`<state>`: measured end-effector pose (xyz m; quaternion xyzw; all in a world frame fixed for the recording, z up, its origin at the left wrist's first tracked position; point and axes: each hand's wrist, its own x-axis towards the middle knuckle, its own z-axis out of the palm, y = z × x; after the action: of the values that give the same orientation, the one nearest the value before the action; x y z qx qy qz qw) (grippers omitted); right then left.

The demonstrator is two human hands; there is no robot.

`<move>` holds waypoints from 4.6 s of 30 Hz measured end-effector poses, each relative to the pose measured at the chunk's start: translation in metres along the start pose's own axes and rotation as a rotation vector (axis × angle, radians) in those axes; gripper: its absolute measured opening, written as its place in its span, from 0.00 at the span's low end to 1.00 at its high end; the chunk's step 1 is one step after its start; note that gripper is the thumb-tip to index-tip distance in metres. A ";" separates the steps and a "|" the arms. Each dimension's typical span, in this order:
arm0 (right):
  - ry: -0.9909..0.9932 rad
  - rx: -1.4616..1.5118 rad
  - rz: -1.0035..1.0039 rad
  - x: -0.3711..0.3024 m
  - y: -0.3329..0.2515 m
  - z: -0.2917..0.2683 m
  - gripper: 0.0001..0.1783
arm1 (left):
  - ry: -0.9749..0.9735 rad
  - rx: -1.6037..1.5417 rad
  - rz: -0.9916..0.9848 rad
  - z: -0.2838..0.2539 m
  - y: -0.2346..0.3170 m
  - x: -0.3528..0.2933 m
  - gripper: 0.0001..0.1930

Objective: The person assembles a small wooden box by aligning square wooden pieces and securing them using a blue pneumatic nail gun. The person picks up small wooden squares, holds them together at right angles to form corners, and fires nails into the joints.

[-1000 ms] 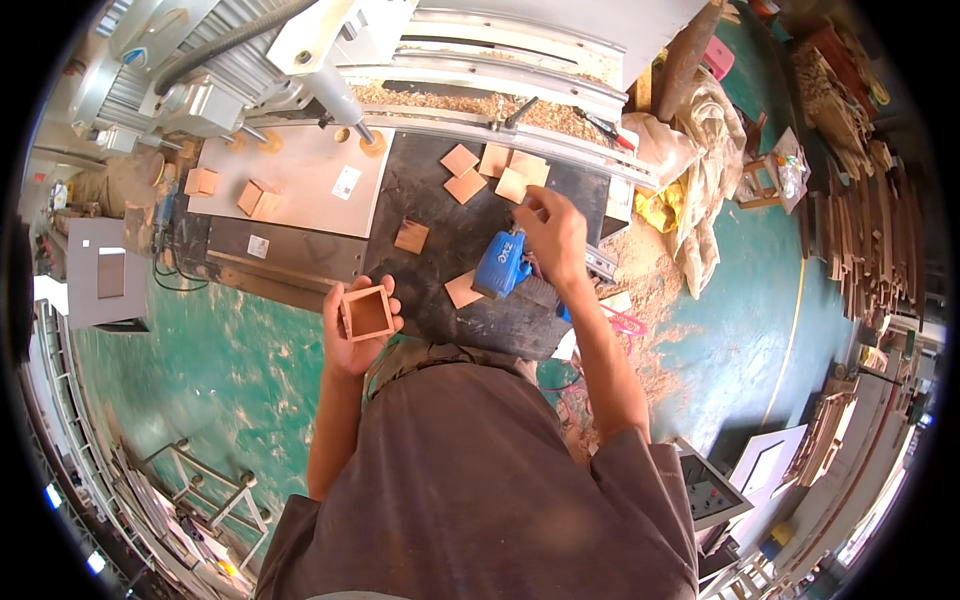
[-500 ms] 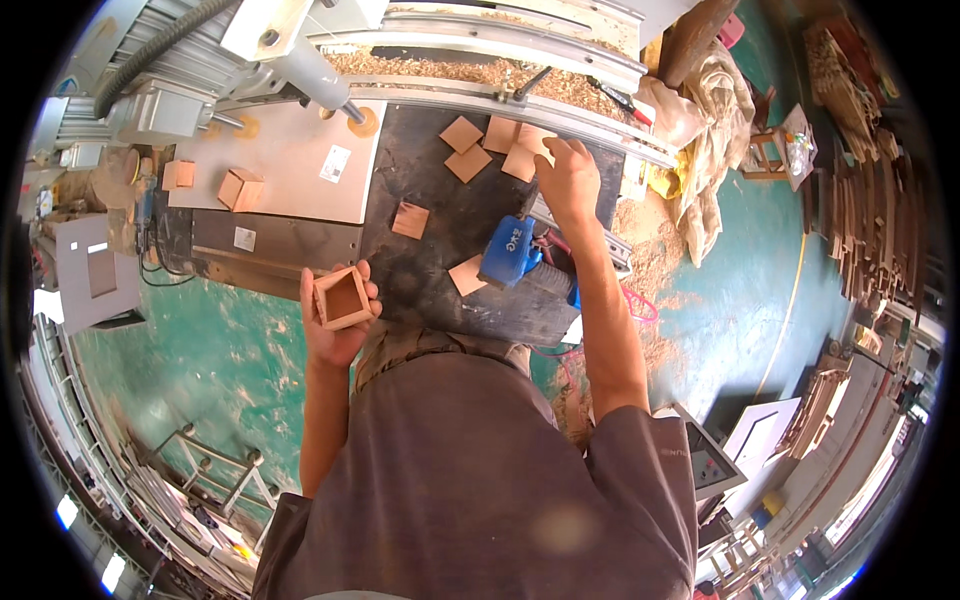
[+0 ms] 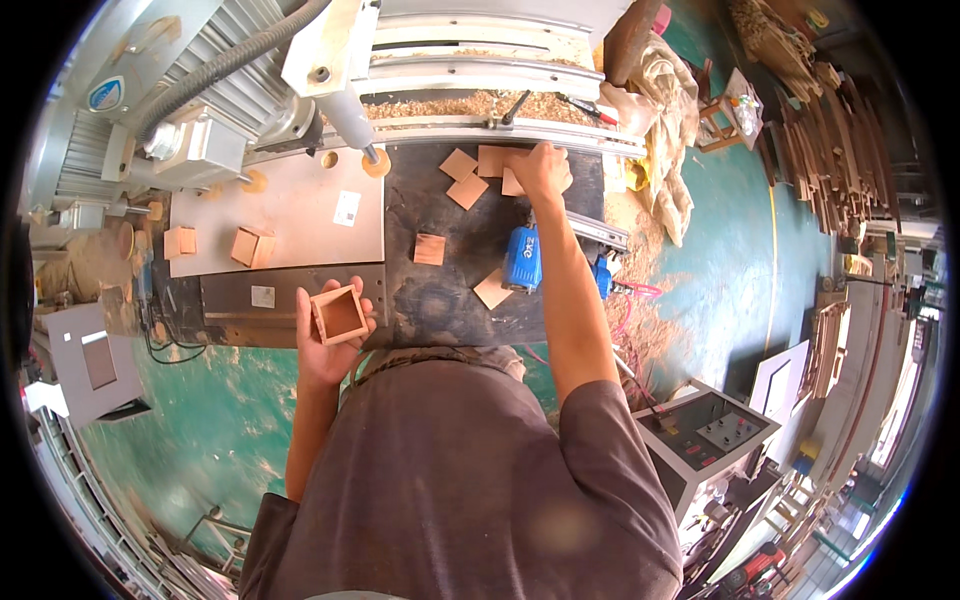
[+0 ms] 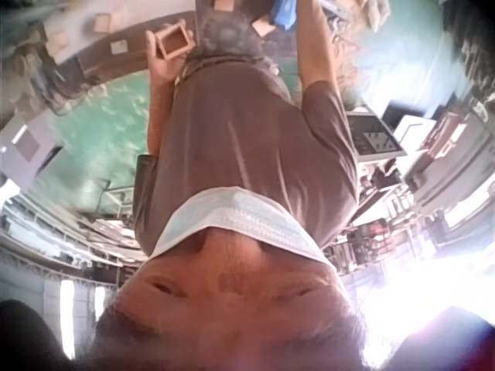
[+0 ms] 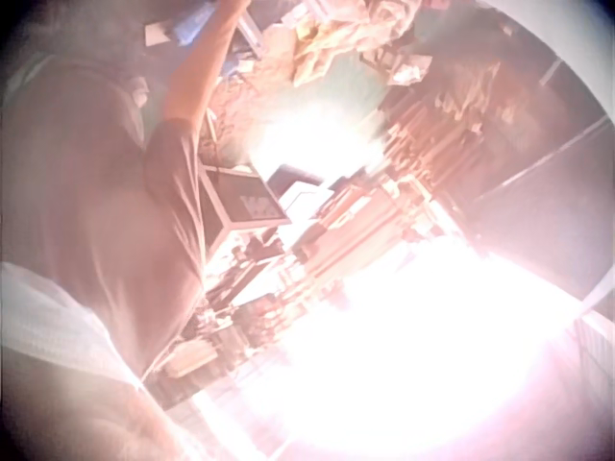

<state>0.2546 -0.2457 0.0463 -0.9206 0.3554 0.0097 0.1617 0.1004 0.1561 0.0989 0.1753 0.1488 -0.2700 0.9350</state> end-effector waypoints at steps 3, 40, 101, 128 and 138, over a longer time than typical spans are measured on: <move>-0.092 0.109 0.007 -0.001 0.004 -0.008 0.33 | -0.034 0.011 -0.021 -0.011 0.008 0.001 0.29; 0.102 0.268 -0.597 -0.025 0.025 0.028 0.25 | 0.063 0.040 -0.075 -0.008 -0.015 0.002 0.25; -0.371 0.670 -0.990 -0.267 -0.019 -0.094 0.44 | -0.171 0.101 -0.298 0.016 -0.032 0.003 0.28; -0.404 0.716 -0.968 -0.299 -0.026 -0.123 0.38 | -0.319 -0.130 -0.400 0.041 -0.023 -0.027 0.32; -0.469 0.721 -0.880 -0.300 -0.028 -0.128 0.40 | -0.278 0.093 -0.362 0.041 -0.026 -0.028 0.41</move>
<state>0.0367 -0.0693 0.2152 -0.8417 -0.1220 0.0233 0.5254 0.0710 0.1314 0.1395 0.1499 0.0350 -0.4613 0.8738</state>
